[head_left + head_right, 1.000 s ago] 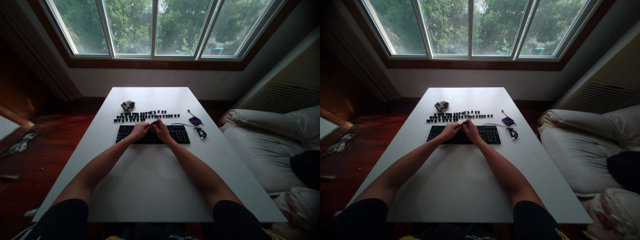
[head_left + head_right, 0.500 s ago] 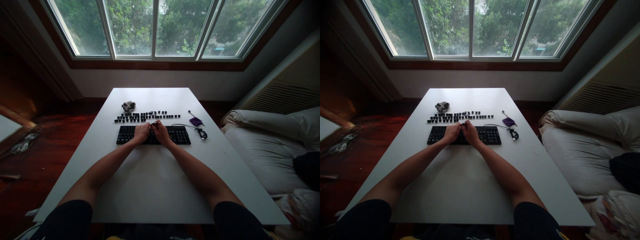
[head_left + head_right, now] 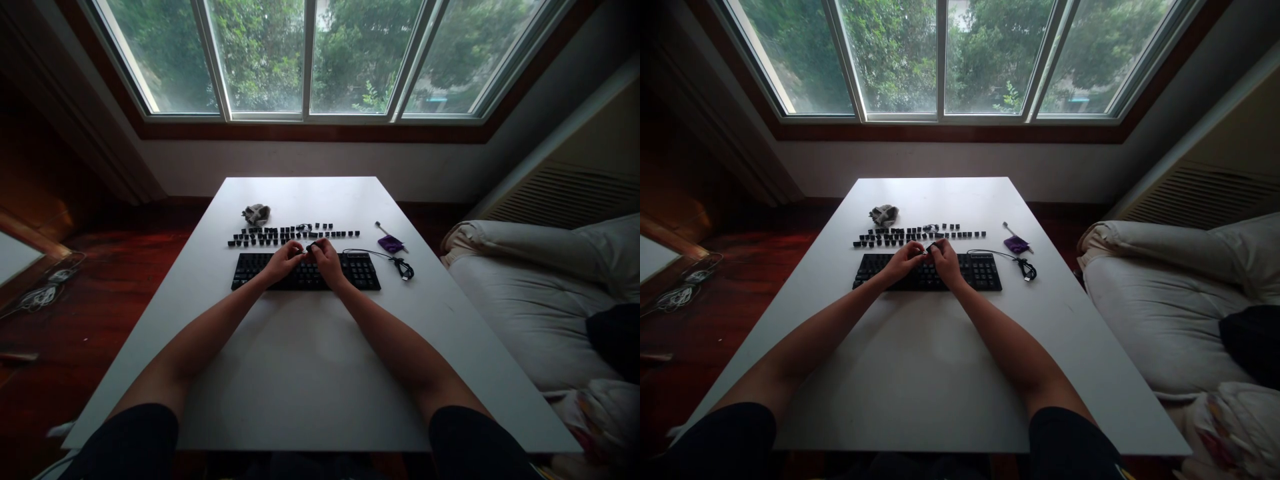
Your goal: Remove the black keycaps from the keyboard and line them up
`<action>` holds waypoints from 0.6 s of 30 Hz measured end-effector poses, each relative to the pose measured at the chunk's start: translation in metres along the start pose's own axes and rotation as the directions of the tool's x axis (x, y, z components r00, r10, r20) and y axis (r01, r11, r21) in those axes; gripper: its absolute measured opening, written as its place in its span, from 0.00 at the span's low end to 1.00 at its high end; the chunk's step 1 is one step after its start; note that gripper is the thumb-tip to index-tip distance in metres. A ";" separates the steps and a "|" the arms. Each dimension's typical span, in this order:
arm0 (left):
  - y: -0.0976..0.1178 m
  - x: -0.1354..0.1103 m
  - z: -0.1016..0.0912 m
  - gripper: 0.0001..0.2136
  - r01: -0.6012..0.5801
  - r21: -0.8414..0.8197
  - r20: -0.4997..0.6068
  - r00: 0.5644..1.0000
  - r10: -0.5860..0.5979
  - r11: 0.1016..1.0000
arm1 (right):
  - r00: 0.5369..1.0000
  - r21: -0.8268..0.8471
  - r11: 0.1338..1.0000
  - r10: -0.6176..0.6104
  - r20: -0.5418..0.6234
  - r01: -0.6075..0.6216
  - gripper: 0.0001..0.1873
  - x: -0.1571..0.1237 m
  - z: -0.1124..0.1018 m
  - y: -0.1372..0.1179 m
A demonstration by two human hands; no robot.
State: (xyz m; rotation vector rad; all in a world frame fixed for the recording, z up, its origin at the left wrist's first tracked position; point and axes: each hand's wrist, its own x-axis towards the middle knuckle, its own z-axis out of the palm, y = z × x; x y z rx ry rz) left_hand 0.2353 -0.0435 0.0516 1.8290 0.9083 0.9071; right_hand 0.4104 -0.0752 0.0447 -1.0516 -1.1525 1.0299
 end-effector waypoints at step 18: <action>-0.015 0.041 -0.019 0.11 0.008 0.532 -0.119 0.991 0.066 0.846 | 0.998 -0.027 1.000 -0.017 -0.057 0.015 0.14 0.000 -0.011 -0.006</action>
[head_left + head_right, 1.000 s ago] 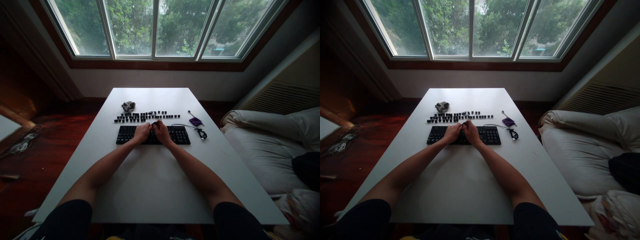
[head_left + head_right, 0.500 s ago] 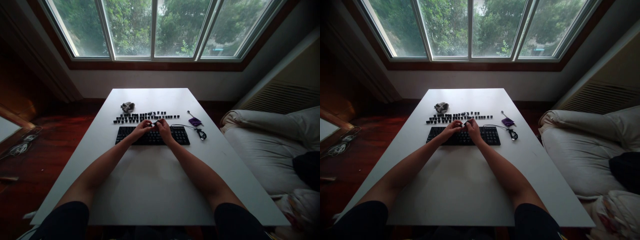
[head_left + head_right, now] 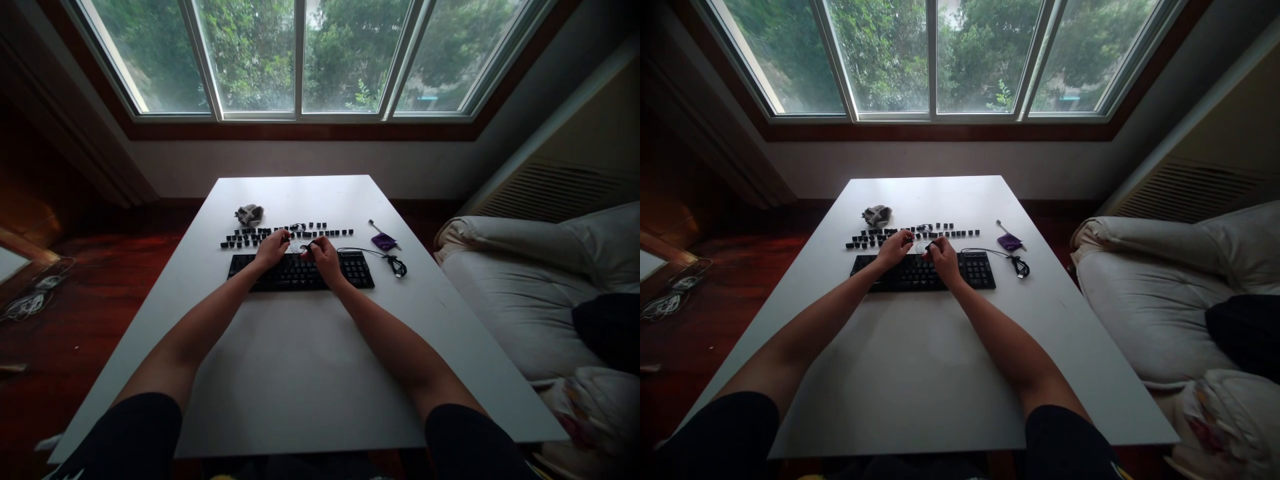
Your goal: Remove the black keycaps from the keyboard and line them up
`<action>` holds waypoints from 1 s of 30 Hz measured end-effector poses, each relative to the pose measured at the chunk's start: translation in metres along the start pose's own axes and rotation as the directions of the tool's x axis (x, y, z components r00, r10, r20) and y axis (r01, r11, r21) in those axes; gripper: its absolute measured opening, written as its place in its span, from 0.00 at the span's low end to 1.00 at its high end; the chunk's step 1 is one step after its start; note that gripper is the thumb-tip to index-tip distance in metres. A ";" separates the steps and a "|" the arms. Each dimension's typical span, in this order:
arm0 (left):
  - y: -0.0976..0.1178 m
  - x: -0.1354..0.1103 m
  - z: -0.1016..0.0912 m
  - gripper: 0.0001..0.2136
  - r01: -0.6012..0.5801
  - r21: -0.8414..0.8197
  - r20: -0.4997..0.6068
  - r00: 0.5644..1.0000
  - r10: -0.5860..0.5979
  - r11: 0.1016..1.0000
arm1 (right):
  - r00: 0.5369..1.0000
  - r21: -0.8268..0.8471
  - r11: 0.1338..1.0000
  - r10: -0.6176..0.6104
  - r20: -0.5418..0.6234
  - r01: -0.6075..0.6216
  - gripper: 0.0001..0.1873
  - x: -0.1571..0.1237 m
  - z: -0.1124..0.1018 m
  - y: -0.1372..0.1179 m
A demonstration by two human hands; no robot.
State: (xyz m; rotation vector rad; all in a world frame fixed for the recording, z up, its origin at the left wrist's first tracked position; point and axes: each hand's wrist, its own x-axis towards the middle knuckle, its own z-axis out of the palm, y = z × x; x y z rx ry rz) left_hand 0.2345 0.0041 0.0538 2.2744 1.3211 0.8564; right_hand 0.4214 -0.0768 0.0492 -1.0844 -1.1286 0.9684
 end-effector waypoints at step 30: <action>-0.014 0.032 0.012 0.11 -0.011 0.443 0.052 0.999 -0.014 0.897 | 1.000 -0.108 0.994 -0.023 0.008 0.024 0.13 0.004 -0.005 0.005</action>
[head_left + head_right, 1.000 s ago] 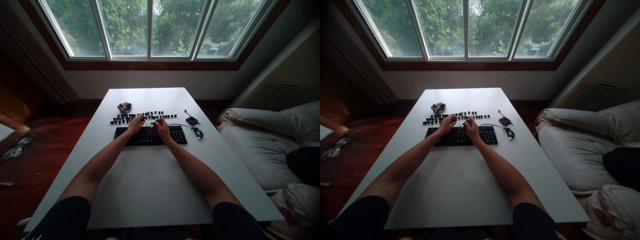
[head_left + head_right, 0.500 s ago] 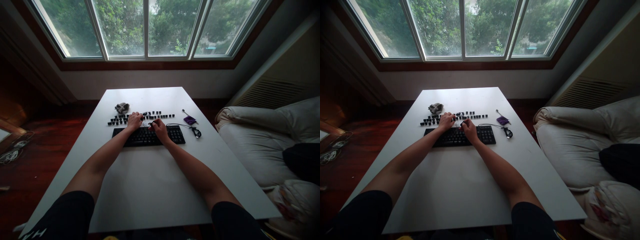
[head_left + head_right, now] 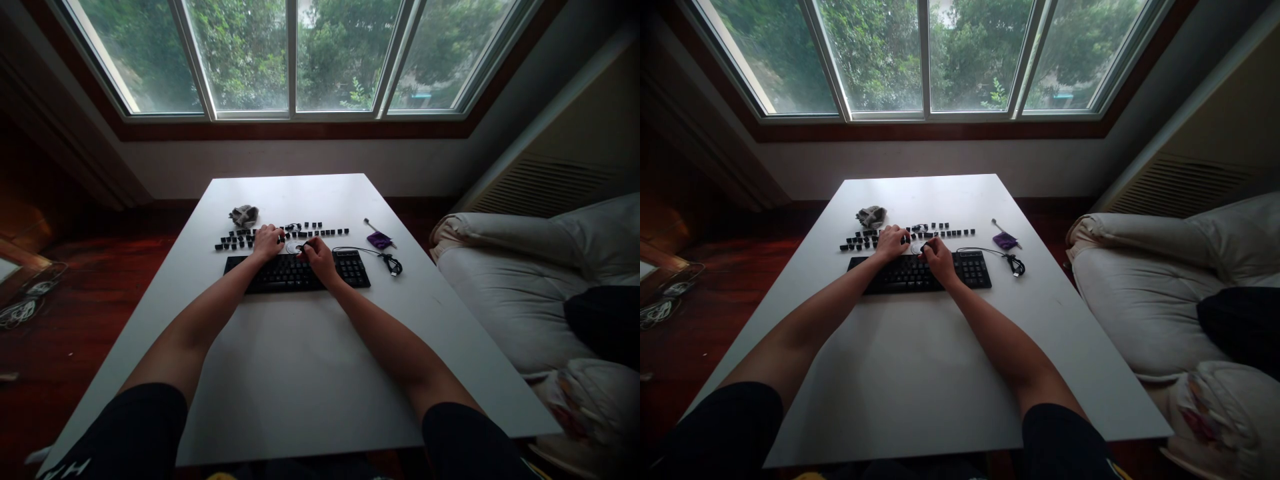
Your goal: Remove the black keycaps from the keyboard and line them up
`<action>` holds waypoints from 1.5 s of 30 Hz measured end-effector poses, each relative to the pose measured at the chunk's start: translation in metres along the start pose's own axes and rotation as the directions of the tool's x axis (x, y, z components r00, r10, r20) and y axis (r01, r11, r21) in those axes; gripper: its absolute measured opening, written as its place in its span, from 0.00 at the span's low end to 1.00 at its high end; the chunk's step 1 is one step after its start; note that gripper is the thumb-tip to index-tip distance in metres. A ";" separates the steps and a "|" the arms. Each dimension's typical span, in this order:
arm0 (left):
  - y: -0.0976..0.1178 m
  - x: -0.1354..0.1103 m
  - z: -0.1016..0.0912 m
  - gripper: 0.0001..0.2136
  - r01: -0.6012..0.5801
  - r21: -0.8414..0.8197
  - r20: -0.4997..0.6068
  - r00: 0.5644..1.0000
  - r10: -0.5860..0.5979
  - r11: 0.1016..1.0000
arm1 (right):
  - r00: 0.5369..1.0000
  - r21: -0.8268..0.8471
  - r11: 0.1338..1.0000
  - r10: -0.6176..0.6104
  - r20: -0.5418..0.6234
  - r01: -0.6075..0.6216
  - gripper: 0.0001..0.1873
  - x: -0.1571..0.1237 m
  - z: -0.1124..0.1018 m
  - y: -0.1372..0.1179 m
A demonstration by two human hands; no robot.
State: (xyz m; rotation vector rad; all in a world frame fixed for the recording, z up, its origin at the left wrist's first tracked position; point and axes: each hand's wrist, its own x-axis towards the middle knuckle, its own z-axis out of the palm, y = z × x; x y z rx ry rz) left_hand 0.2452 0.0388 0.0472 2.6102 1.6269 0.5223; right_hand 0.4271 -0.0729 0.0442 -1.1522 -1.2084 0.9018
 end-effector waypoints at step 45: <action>0.018 -0.060 -0.028 0.10 -0.338 -0.302 0.139 0.909 0.392 0.892 | 0.929 -0.554 0.765 -0.157 0.336 0.330 0.07 -0.006 -0.008 -0.018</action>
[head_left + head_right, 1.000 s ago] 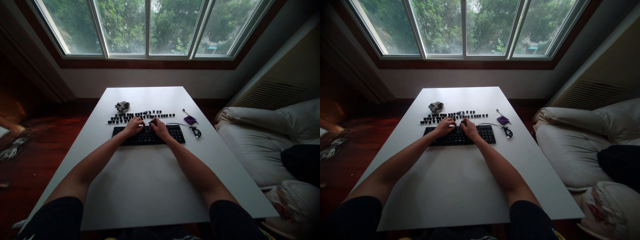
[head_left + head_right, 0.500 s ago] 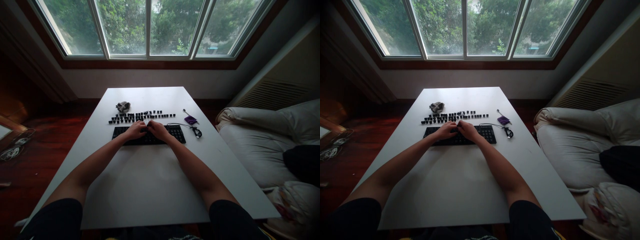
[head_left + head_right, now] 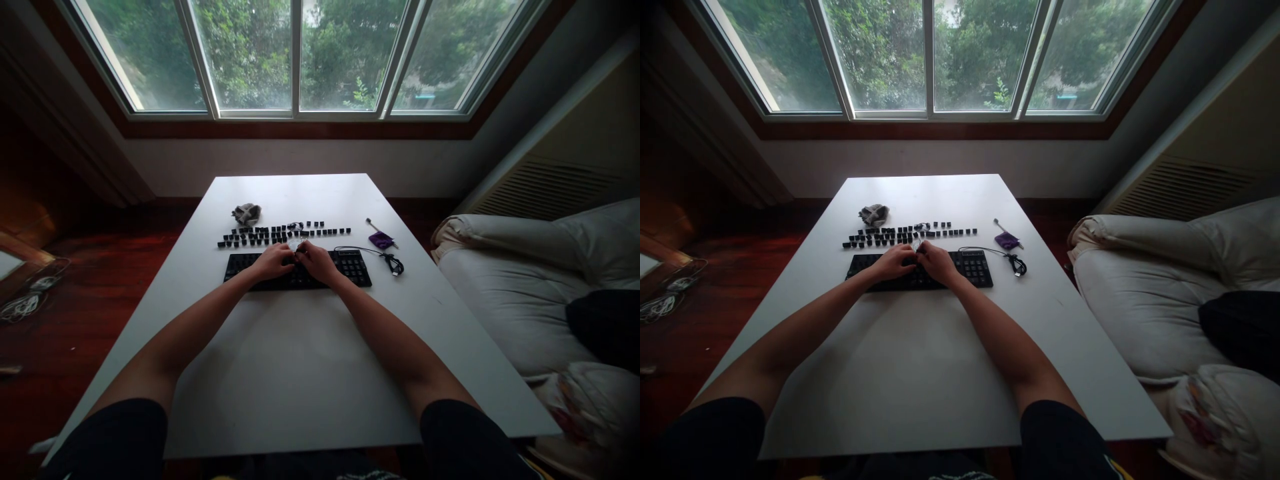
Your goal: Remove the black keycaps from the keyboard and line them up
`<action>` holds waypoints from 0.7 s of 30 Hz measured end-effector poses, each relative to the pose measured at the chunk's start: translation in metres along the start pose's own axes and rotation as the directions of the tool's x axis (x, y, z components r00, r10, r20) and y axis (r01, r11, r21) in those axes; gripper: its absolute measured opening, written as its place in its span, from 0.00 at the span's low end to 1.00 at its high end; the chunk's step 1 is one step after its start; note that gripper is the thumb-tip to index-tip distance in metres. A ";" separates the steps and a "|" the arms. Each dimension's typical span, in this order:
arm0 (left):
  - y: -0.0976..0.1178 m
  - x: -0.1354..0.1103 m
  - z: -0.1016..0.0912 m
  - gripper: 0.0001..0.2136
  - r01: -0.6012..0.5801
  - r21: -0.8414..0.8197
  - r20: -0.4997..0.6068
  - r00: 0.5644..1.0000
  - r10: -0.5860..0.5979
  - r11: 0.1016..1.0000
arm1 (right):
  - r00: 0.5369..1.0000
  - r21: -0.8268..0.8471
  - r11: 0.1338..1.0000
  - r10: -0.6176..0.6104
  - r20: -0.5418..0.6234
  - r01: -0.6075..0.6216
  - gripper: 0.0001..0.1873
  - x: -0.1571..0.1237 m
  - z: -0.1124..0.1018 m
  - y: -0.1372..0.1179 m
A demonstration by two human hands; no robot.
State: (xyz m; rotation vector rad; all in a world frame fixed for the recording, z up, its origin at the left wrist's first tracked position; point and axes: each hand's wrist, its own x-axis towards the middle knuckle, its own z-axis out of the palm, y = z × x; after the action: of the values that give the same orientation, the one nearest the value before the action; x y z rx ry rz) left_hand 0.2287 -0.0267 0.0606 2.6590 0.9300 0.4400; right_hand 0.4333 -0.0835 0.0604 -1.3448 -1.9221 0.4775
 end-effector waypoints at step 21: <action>0.023 0.005 0.009 0.10 0.255 -0.130 -0.124 0.955 -0.271 0.958 | 0.973 0.316 0.948 0.111 -0.201 -0.043 0.10 0.002 0.008 0.003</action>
State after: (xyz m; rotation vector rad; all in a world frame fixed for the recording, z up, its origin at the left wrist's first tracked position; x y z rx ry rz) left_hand 0.2484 -0.0423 0.0612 2.3823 1.2436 0.6023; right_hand 0.4289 -0.0798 0.0538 -1.2141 -1.5473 0.6168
